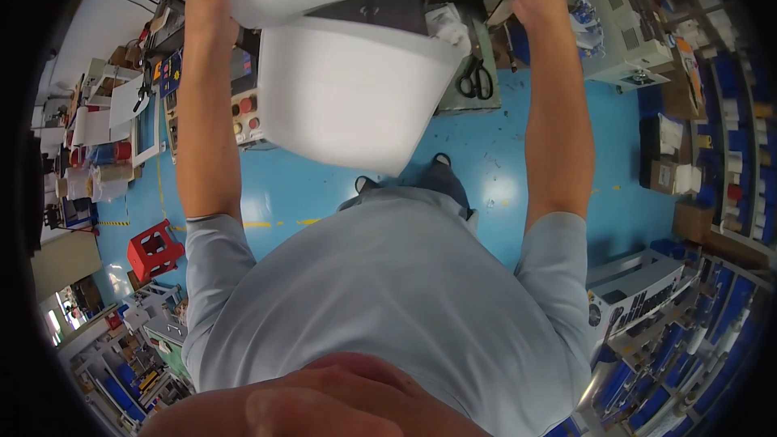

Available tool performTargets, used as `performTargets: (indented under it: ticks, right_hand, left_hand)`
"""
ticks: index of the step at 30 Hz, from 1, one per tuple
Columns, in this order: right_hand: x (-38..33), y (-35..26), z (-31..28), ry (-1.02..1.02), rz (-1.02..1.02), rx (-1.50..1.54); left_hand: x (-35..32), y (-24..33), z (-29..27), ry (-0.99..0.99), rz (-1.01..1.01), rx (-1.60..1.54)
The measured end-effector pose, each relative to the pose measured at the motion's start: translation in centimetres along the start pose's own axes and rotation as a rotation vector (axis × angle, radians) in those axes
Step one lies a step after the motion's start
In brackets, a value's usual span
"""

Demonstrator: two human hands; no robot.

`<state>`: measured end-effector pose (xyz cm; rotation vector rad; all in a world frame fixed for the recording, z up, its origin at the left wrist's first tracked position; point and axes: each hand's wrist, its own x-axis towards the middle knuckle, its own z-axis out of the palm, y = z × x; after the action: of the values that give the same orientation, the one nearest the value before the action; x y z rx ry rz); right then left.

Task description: Operating an industrial machine to process and cut large sheets of white material.

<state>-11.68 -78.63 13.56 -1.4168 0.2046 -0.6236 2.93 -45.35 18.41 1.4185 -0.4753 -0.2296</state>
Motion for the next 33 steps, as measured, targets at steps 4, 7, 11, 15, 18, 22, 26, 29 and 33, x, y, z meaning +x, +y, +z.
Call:
performTargets:
  ticks: [4, 7, 11, 15, 18, 22, 26, 29, 33]
  right_hand:
    - [3.9, -1.7, -1.6, -0.075, -0.015, -0.004]
    - [7.3, -1.9, -3.6, -0.115, 0.000, -0.057]
    - [10.2, -1.4, -7.3, -0.109, -0.040, -0.118]
    - [12.5, 0.4, -10.3, 0.050, -0.136, -0.167]
    - [14.7, 3.4, -12.2, 0.073, -0.322, -0.093]
    - [16.4, 8.6, -14.7, 0.238, -0.097, -0.107]
    - [16.1, 12.4, -17.0, 0.235, 0.166, -0.008]
    - [16.2, 14.3, -18.0, 0.220, 0.248, 0.031]
    - [17.0, 16.8, -19.0, 0.251, 0.295, -0.013]
  left_hand:
    - [2.7, -0.2, 3.2, -0.019, -0.056, -0.443]
    - [2.4, -0.2, 7.1, 0.031, 0.056, -0.310]
    - [2.7, 2.3, 13.5, 0.122, 0.162, -0.027]
    - [4.6, 4.2, 19.5, 0.202, 0.243, 0.207]
    - [7.0, 4.2, 23.8, 0.249, 0.433, 0.610]
    - [10.4, 2.5, 28.8, 0.199, 0.382, 0.883]
    - [14.1, -0.1, 32.2, 0.040, 0.442, 1.046]
    - [16.6, -1.9, 34.2, -0.044, 0.400, 1.148]
    - [19.3, -2.9, 36.3, -0.103, 0.394, 1.183]
